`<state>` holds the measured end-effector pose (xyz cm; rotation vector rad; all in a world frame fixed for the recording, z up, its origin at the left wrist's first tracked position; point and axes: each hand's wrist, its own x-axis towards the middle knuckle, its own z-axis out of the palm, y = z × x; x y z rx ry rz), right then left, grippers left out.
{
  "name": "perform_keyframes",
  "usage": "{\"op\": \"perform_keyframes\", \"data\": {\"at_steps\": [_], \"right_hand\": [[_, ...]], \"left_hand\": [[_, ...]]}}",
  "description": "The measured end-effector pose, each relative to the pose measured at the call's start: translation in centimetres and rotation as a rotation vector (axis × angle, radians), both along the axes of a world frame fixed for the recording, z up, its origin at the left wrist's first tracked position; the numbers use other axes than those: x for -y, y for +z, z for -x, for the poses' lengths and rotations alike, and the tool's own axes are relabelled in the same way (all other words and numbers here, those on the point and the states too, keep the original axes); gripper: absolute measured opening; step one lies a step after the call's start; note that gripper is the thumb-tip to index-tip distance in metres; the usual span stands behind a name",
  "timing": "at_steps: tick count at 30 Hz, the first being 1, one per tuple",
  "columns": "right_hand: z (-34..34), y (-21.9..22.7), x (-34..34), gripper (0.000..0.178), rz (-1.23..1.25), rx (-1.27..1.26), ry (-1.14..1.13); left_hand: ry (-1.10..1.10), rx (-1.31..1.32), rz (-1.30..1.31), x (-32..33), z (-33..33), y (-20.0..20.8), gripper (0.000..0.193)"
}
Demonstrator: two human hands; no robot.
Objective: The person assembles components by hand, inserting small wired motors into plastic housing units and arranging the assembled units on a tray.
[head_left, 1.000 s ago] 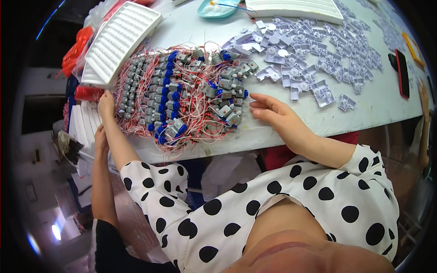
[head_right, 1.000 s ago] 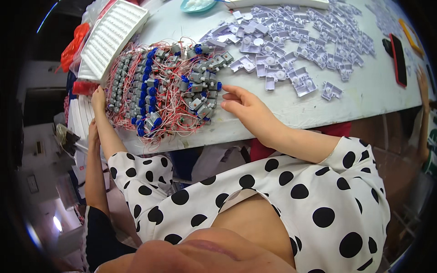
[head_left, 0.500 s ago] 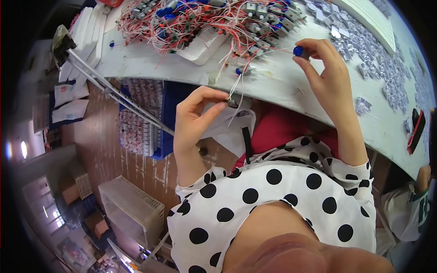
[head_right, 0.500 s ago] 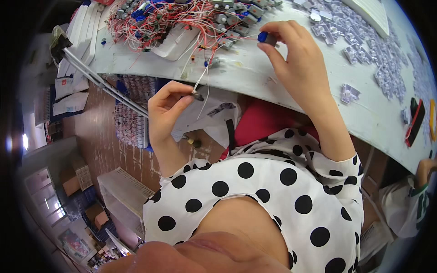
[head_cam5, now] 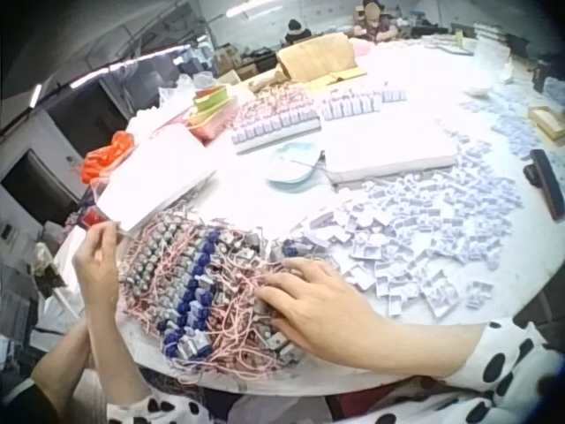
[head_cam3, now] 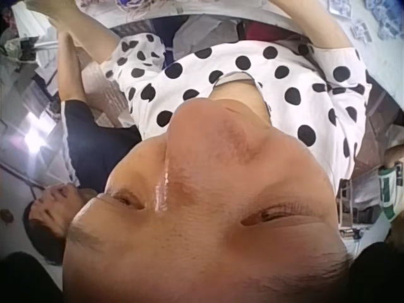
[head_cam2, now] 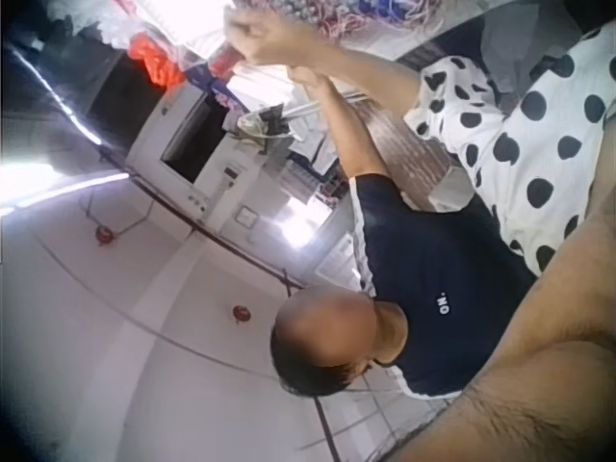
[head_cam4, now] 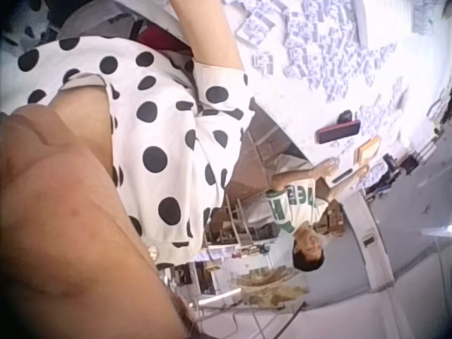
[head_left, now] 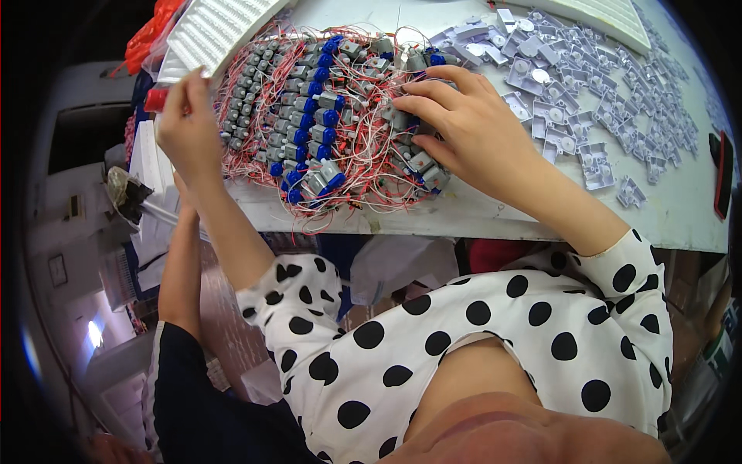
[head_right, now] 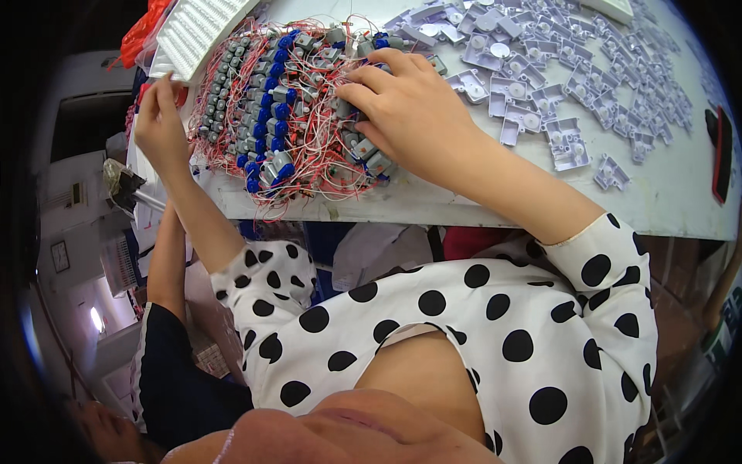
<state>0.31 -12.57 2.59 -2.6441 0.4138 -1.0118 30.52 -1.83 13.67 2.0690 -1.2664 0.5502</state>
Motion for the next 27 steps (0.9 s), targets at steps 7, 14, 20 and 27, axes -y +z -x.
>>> {"op": "perform_keyframes", "data": {"at_steps": [7, 14, 20, 27], "right_hand": [[1.1, 1.4, -0.4, 0.035, 0.008, -0.064, -0.004], [2.3, 1.0, -0.3, 0.026, 0.07, -0.093, -0.025], [2.7, 0.4, 0.3, 0.024, 0.071, -0.086, 0.025], [2.6, -0.3, 0.1, 0.018, 0.145, 0.011, 0.052]], "left_hand": [[-0.533, 0.091, -0.173, -3.0, 14.0, -3.2, 0.013], [-0.584, 0.16, -0.349, -1.1, 14.2, -4.7, 0.026], [-0.561, 0.139, -0.487, 0.5, 14.7, -5.0, 0.034], [-0.468, -0.018, -0.359, 0.1, 14.8, -6.0, 0.026]]}}
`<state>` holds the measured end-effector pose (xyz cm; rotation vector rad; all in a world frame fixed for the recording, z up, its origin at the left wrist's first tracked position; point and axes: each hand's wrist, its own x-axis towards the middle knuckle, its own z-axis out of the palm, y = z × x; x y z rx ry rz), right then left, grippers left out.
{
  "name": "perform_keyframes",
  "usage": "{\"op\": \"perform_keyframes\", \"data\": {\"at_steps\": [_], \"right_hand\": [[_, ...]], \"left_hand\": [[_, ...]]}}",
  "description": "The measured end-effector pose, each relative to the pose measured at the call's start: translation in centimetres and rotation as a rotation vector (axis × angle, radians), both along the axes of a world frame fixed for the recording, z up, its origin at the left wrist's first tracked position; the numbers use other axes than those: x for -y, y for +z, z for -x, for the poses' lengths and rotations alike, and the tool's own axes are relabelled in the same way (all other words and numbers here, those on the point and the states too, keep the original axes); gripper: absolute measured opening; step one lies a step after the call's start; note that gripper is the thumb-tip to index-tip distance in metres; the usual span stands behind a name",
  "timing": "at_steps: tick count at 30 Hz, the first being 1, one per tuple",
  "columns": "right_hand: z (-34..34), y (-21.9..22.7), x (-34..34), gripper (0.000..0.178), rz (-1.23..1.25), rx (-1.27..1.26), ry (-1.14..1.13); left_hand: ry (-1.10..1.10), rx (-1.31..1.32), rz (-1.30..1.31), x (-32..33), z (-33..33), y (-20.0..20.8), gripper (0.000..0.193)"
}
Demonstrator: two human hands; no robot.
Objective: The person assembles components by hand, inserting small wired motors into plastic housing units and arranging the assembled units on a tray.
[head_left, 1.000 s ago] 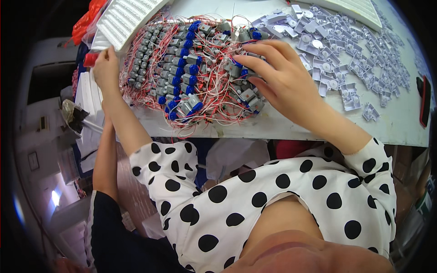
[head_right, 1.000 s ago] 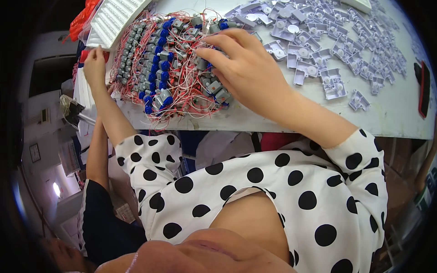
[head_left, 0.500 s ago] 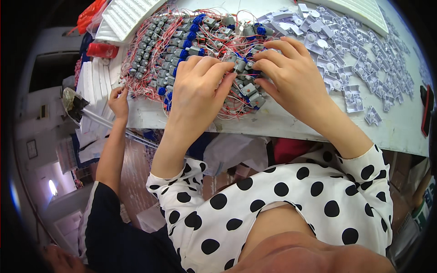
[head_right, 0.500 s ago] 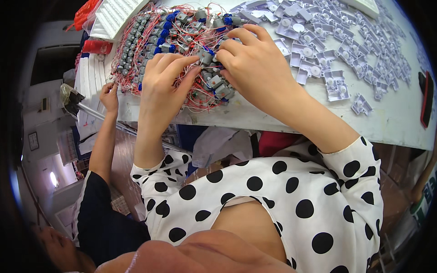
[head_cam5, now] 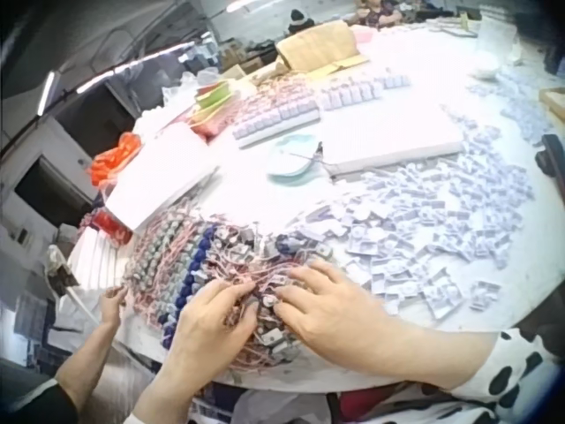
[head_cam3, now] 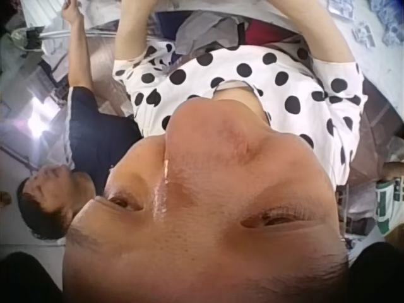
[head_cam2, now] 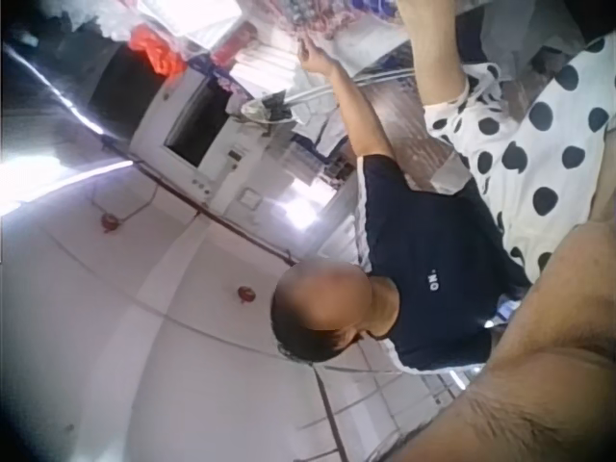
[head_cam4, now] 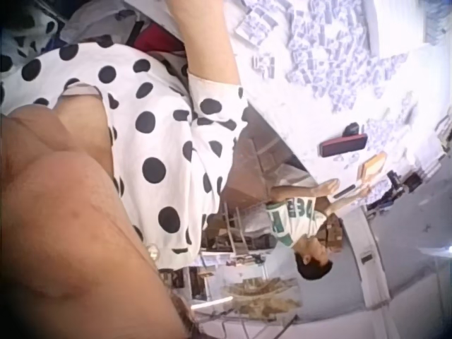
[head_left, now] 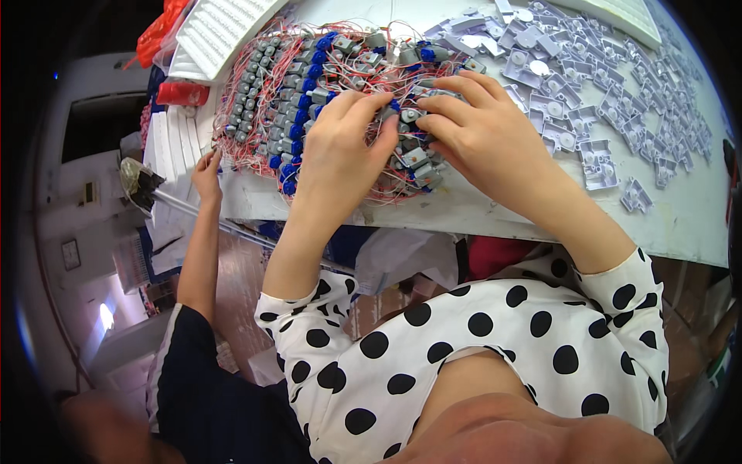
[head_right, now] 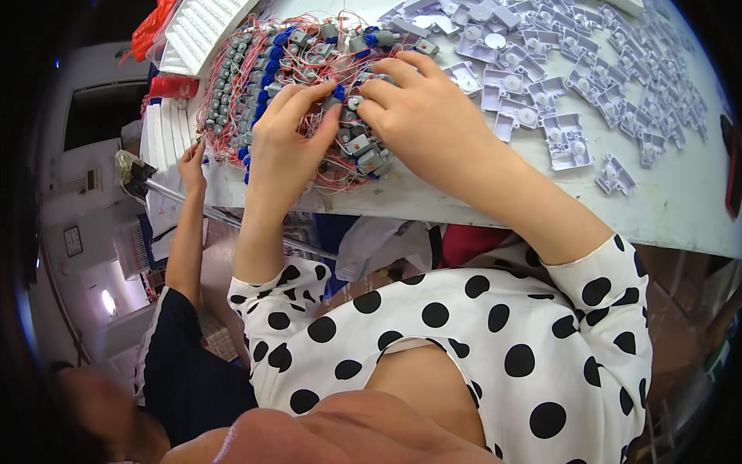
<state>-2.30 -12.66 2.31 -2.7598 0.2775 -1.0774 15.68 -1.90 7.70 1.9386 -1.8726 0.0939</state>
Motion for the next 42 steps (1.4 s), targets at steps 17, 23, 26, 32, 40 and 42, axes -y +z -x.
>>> {"op": "perform_keyframes", "data": {"at_steps": [17, 23, 26, 32, 40, 42], "right_hand": [[0.3, -0.7, -0.2, 0.012, 0.055, -0.002, -0.052], [0.8, 0.4, -0.8, 0.027, -0.076, -0.193, 0.014], [0.7, 0.3, -0.8, 0.027, -0.088, -0.205, 0.019], [0.6, 0.8, -0.7, 0.031, -0.041, -0.253, 0.022], [1.3, 1.5, -0.4, 0.023, 0.009, -0.103, 0.016], [1.5, 1.5, -0.6, 0.022, 0.013, -0.098, 0.03]], "left_hand": [[0.351, -0.85, 0.17, -0.7, -4.7, 1.3, 0.025], [0.343, -0.896, 0.09, -2.0, -5.5, 2.3, 0.026], [0.342, -0.86, 0.039, -2.2, -4.4, 2.3, 0.025], [0.172, -0.296, 0.079, -1.1, 0.4, 0.9, 0.024], [-0.027, 0.236, 0.167, -1.1, 4.4, -0.8, 0.025], [0.025, 0.207, 0.226, -2.0, 4.6, -0.3, 0.025]]}}
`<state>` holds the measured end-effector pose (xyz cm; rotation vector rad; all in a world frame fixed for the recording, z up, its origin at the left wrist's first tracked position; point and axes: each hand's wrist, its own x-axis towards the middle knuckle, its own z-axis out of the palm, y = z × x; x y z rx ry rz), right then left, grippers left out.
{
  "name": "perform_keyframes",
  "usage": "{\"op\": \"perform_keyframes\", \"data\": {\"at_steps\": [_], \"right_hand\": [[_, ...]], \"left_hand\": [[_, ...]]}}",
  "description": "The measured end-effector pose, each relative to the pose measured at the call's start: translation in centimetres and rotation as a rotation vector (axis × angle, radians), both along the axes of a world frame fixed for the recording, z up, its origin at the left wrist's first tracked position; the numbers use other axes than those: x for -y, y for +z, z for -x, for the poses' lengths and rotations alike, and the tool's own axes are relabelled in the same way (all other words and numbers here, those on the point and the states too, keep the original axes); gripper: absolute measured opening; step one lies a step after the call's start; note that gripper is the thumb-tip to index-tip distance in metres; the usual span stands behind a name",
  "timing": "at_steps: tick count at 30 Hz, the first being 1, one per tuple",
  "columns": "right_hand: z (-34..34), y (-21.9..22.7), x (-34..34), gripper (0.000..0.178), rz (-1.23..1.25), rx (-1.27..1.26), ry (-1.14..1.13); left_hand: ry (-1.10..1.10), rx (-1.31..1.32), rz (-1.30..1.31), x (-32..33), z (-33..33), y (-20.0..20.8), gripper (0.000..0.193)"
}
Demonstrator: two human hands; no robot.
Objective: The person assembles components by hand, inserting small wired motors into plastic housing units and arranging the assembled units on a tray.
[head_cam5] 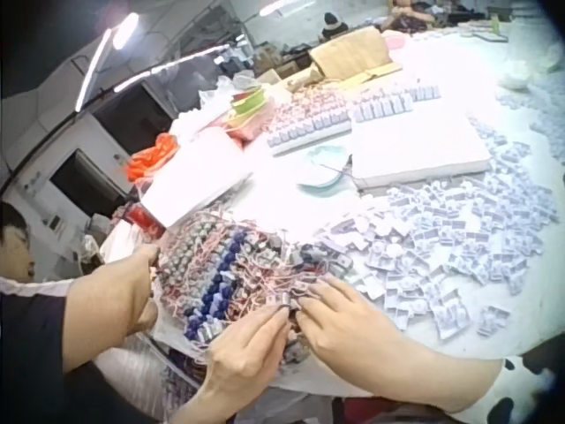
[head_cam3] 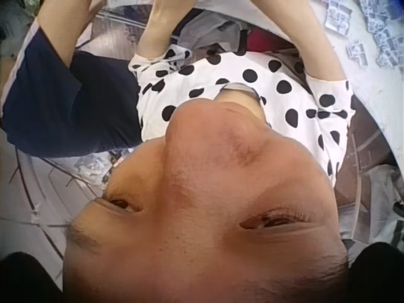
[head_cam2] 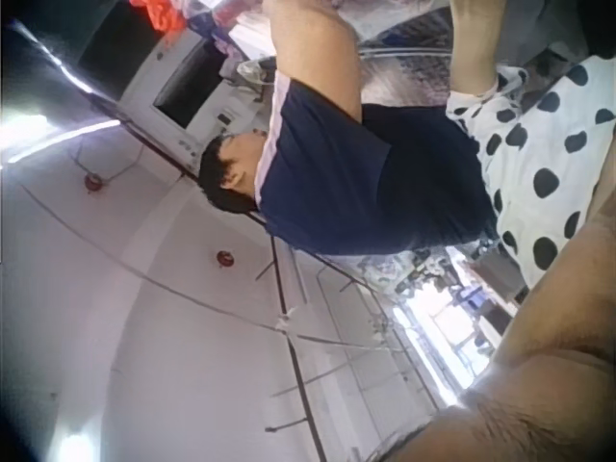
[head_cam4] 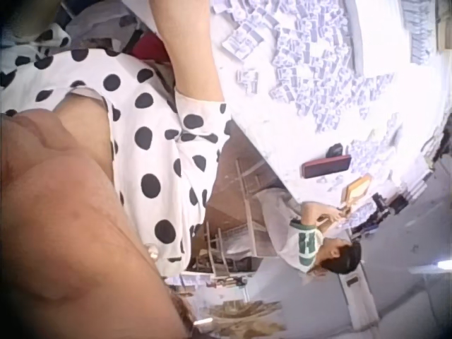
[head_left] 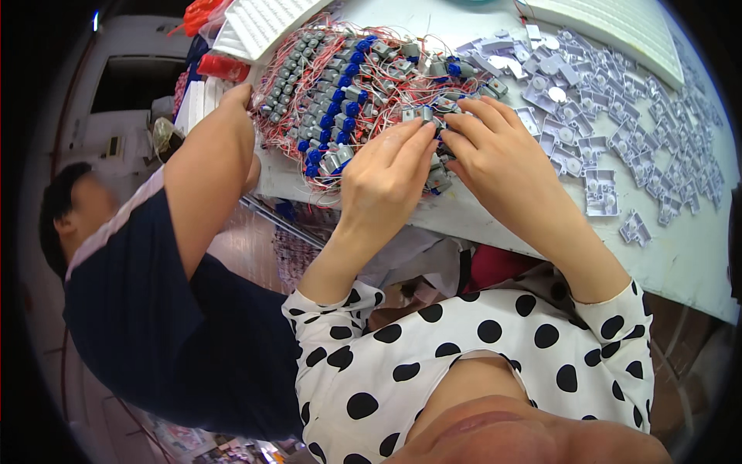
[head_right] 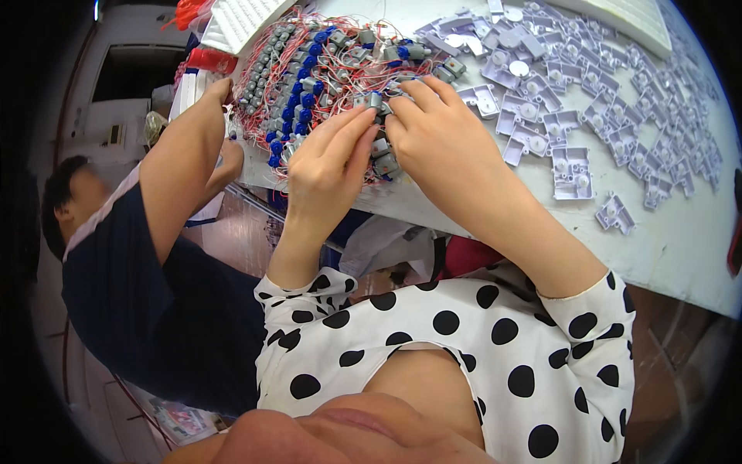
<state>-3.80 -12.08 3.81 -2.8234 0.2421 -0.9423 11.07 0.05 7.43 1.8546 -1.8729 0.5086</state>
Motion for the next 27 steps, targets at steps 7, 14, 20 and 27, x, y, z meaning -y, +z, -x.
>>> {"op": "perform_keyframes", "data": {"at_steps": [7, 14, 20, 27], "right_hand": [[1.3, 0.6, -0.4, 0.032, -0.092, -0.075, -0.039], [-1.4, 1.6, -0.2, 0.032, -0.047, -0.015, -0.025], [-11.3, 2.1, 2.0, 0.021, -0.386, 0.178, 0.008], [-15.8, 0.9, 3.2, 0.033, -0.505, -0.095, -0.07]], "left_hand": [[0.386, -0.207, 0.316, -5.4, -0.4, 1.0, 0.017], [0.591, -0.317, 0.386, -7.4, -2.5, -1.6, 0.018], [0.488, -0.262, 0.406, -6.4, -2.0, -2.5, 0.023], [0.405, -0.12, 0.277, -5.6, -2.3, -3.8, 0.024]]}}
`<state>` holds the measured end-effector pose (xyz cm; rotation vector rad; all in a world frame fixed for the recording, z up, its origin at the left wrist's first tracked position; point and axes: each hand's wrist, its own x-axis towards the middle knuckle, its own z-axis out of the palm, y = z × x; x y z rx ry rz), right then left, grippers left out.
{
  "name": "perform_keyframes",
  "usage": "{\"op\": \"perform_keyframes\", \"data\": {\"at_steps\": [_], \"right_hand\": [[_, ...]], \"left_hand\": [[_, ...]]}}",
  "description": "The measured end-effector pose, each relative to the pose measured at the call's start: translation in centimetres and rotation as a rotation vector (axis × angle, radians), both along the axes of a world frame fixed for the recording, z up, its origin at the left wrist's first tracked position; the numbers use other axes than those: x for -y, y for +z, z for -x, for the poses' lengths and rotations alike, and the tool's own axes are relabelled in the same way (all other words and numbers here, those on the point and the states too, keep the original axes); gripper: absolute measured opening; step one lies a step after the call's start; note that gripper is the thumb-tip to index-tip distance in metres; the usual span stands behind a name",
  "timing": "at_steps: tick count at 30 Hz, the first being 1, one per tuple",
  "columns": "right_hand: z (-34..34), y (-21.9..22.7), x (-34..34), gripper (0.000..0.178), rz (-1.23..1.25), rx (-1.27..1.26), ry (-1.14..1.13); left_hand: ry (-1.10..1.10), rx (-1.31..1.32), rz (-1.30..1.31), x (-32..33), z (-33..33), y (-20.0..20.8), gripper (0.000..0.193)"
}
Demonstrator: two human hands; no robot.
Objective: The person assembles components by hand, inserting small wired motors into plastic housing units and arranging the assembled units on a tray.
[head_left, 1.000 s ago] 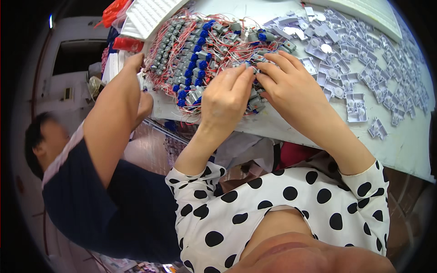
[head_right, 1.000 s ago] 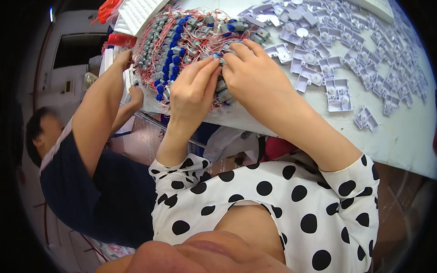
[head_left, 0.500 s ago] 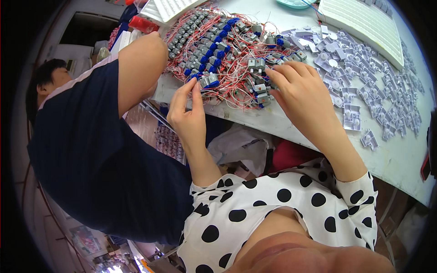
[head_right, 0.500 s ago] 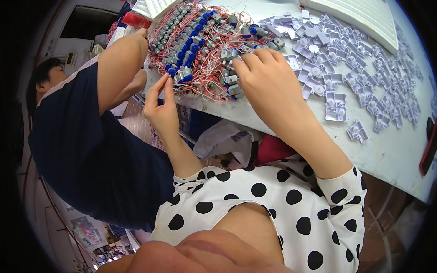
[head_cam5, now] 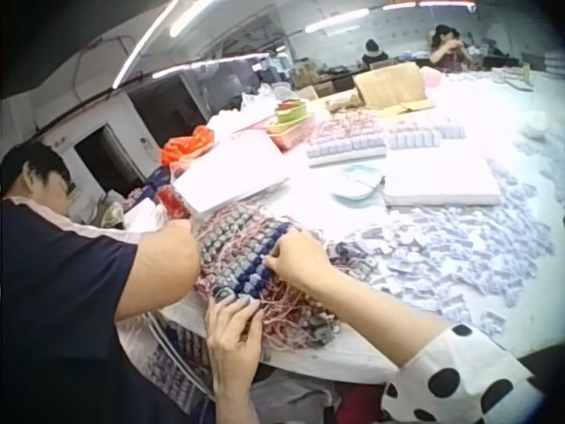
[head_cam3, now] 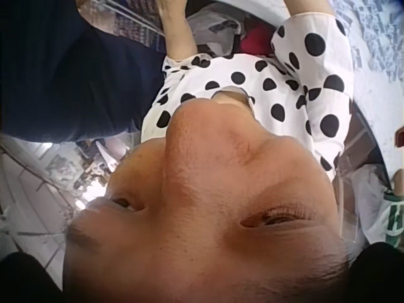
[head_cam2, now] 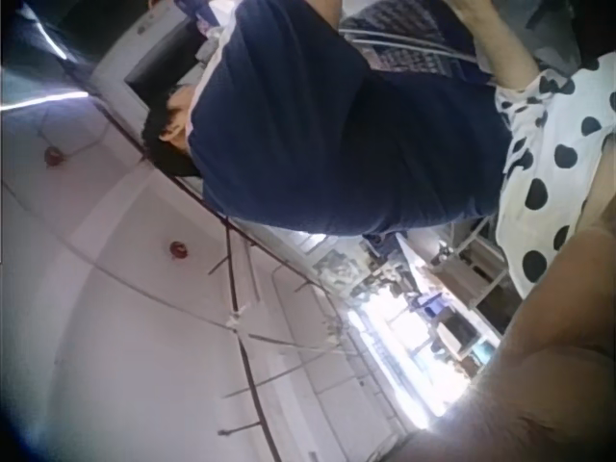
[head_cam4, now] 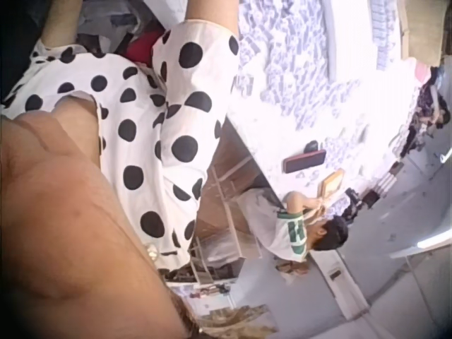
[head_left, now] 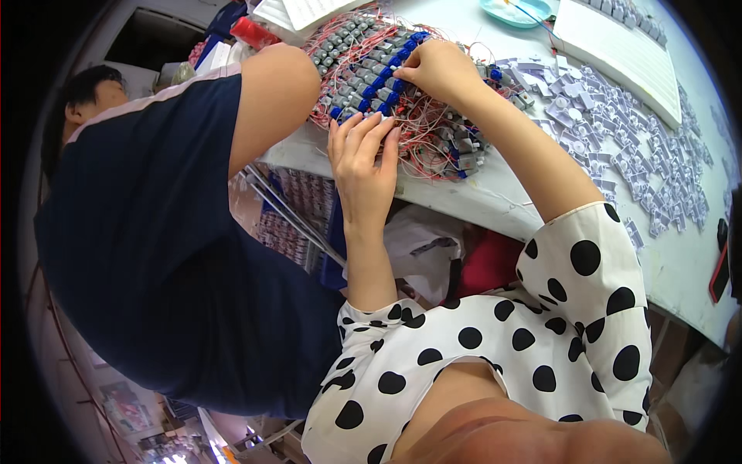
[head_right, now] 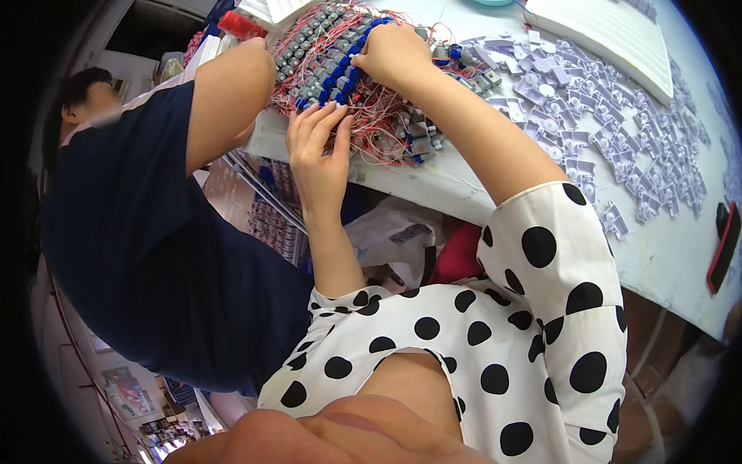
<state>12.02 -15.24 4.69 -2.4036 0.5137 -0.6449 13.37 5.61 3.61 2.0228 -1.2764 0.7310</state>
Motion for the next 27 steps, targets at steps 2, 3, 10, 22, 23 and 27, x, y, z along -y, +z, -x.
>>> {"op": "perform_keyframes", "data": {"at_steps": [2, 3, 10, 22, 23, 27], "right_hand": [[-0.2, 0.6, 0.3, 0.038, -0.149, -0.096, 0.018], [-0.1, 1.1, 0.2, 0.038, -0.147, -0.102, 0.021], [1.9, 1.9, -0.9, 0.037, -0.254, -0.048, 0.06], [3.9, 0.2, -1.3, 0.037, -0.355, 0.16, 0.146], [4.0, 0.2, -1.4, 0.038, -0.355, 0.181, 0.147], [4.4, 0.1, -1.8, 0.039, -0.373, 0.138, 0.139]], "left_hand": [[-0.027, -0.017, 0.044, -0.2, -0.3, -0.5, 0.022], [-0.023, -0.022, 0.046, -0.4, -0.3, -0.6, 0.022], [-0.002, 0.009, -0.012, 1.4, -0.9, 1.6, 0.028], [-0.11, -0.069, -0.072, 3.7, -2.6, 2.5, 0.031], [-0.101, -0.127, -0.028, 3.7, -2.5, 2.3, 0.031], [-0.068, -0.132, 0.05, 3.5, -1.6, 1.1, 0.031]]}}
